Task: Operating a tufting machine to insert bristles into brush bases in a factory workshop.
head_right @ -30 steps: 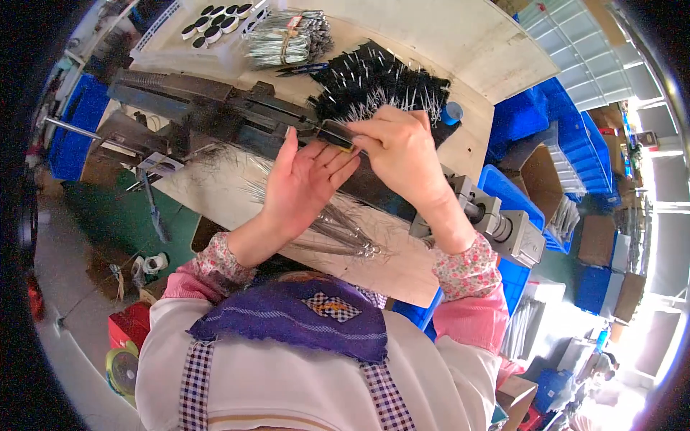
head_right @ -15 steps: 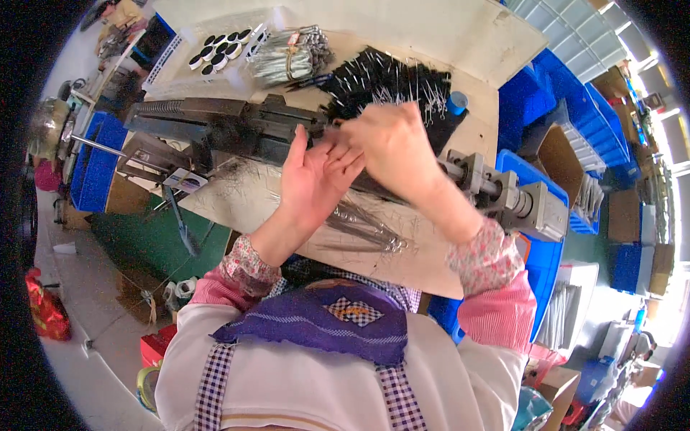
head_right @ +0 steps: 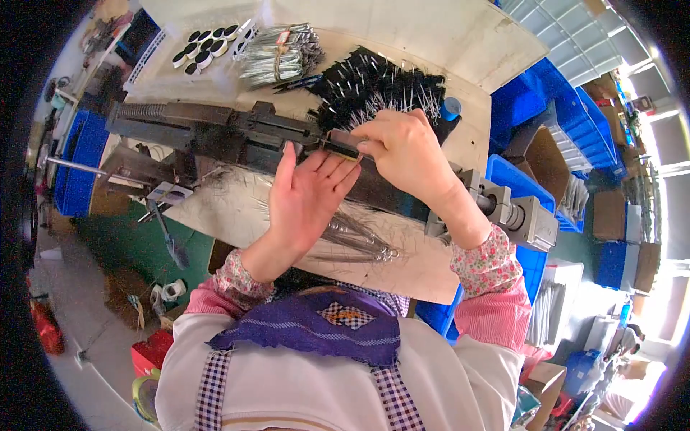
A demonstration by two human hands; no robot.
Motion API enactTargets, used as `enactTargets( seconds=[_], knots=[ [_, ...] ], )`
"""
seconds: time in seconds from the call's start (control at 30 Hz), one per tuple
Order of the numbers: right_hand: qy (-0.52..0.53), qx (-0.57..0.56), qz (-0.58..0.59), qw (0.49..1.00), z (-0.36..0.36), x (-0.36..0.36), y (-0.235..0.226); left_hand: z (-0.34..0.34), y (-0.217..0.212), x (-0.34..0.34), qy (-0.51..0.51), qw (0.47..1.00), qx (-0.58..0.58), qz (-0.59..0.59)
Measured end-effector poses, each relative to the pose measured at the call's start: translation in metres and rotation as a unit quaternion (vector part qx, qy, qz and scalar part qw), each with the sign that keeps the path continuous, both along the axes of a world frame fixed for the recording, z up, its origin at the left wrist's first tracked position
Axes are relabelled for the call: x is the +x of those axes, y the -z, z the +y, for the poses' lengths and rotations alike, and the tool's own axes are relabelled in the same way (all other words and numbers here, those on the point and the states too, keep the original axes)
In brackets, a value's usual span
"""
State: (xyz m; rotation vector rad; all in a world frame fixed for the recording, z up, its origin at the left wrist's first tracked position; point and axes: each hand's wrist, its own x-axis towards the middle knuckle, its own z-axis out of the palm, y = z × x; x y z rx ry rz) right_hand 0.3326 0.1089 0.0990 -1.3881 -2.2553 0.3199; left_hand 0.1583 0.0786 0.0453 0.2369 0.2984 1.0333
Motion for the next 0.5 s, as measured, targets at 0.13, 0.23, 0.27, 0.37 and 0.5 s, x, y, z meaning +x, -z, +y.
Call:
enactTargets(
  seconds=[0.13,0.23,0.27,0.37,0.5],
  knots=[
    [-0.003,0.032,0.105,0.994,0.000,0.001,-0.008,0.001,0.001,0.000,0.001,1.000,-0.010,-0.010],
    [0.107,-0.005,0.054,0.993,-0.033,-0.014,-0.040,-0.001,0.008,-0.001,-0.008,1.000,-0.011,-0.022],
    [0.087,0.004,0.006,0.996,-0.037,-0.018,-0.040,0.002,0.010,-0.001,-0.007,0.999,-0.012,-0.034],
    [0.053,0.026,-0.111,0.992,-0.037,-0.025,-0.015,0.005,0.014,-0.004,0.004,0.998,0.007,-0.061],
    [0.044,-0.009,-0.165,0.985,-0.041,-0.035,-0.017,0.004,0.014,-0.005,0.010,0.998,0.011,-0.055]
  ],
)
